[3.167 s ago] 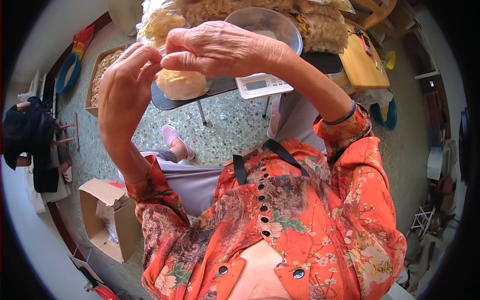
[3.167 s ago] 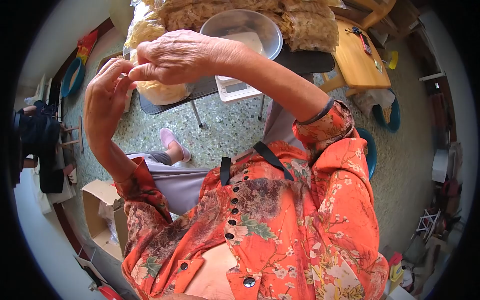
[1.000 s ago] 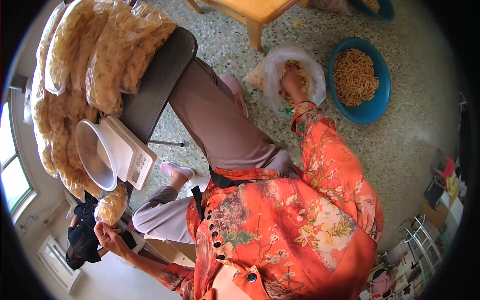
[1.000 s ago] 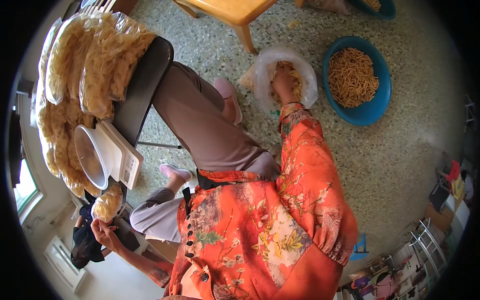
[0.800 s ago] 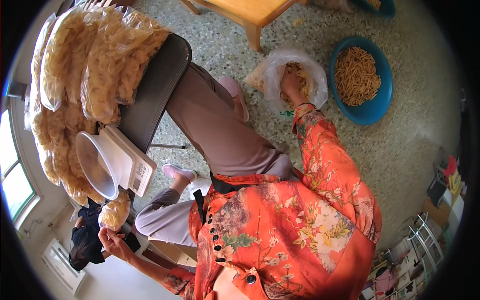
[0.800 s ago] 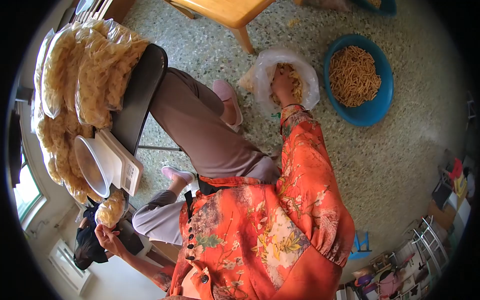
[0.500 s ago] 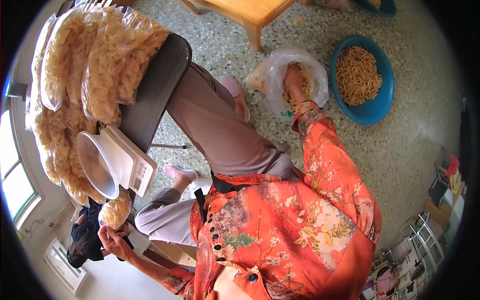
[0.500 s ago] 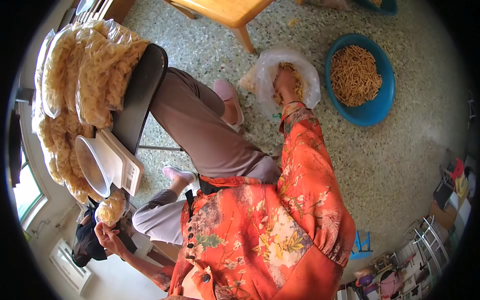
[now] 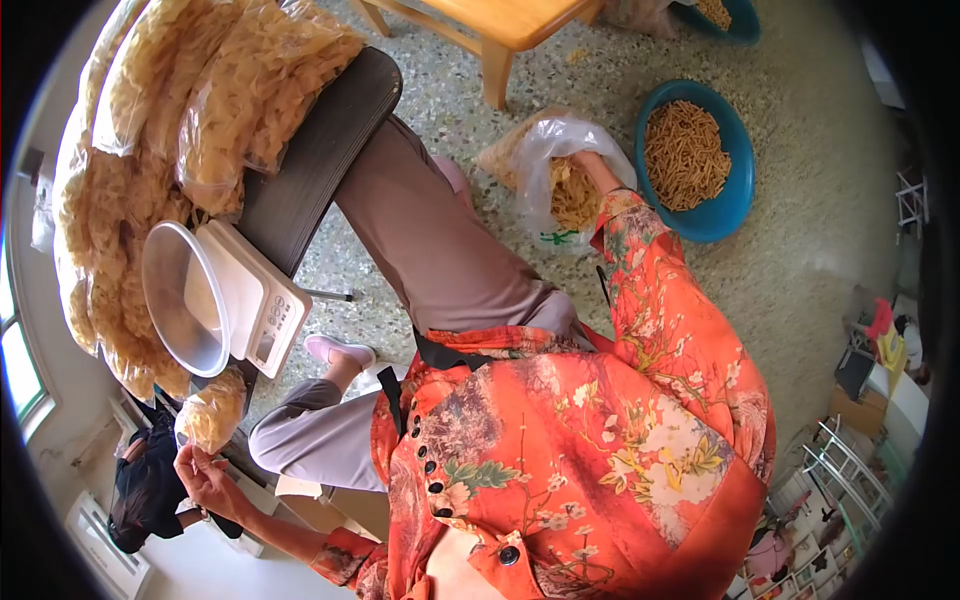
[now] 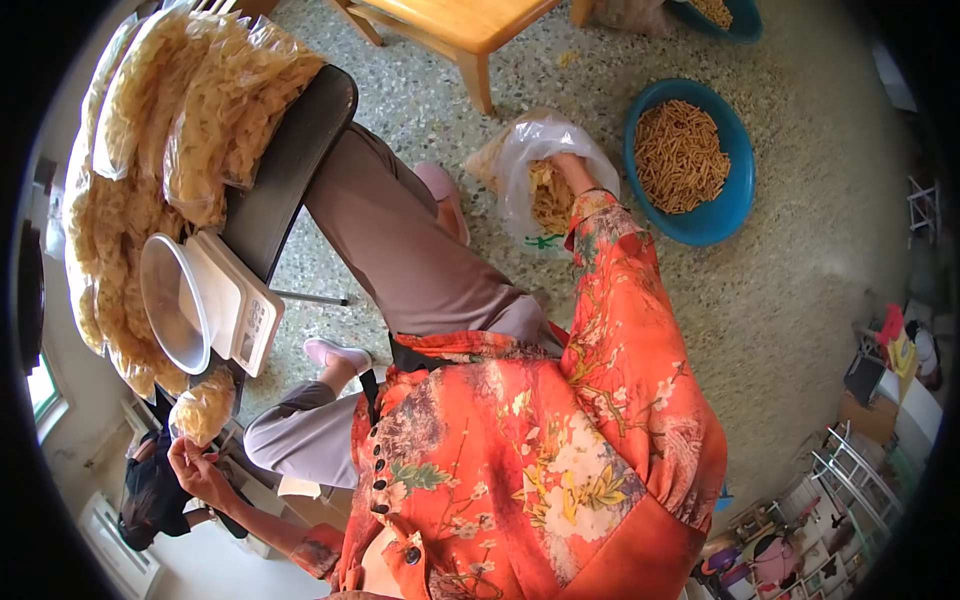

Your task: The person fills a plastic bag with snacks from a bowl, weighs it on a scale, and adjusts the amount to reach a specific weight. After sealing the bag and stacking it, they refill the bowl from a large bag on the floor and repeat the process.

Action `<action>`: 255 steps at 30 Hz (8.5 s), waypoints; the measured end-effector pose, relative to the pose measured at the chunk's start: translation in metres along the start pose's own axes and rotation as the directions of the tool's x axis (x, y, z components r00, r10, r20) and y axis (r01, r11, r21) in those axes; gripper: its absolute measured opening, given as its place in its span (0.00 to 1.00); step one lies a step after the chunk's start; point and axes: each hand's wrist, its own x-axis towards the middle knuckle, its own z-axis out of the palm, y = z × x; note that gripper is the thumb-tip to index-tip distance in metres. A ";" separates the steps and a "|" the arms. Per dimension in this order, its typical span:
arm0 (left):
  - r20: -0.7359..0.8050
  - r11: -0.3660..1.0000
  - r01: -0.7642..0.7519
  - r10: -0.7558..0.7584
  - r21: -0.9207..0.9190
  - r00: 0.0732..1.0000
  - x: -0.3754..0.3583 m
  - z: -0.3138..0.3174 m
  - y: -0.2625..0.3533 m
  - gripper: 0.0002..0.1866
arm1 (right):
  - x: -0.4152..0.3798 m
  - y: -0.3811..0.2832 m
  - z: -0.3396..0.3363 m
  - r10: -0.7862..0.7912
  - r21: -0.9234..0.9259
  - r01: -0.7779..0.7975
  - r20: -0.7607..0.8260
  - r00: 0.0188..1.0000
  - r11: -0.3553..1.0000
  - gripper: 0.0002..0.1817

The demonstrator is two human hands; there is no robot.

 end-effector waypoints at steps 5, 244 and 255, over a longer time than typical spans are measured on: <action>-0.011 0.999 -0.014 0.013 -0.042 1.000 -0.002 0.002 0.001 0.11 | 0.008 -0.006 -0.019 0.020 0.023 -0.022 0.060 0.998 0.999 0.27; 0.199 0.877 -0.368 0.437 -0.308 0.877 0.025 0.028 0.028 0.07 | -0.258 -0.563 -0.113 -0.941 0.222 0.916 -0.028 -0.336 -0.334 0.12; 0.116 0.907 -0.402 0.416 -0.126 0.902 0.010 0.019 0.011 0.05 | -0.268 -0.600 -0.115 -0.922 0.280 0.880 -0.074 -0.380 -0.385 0.06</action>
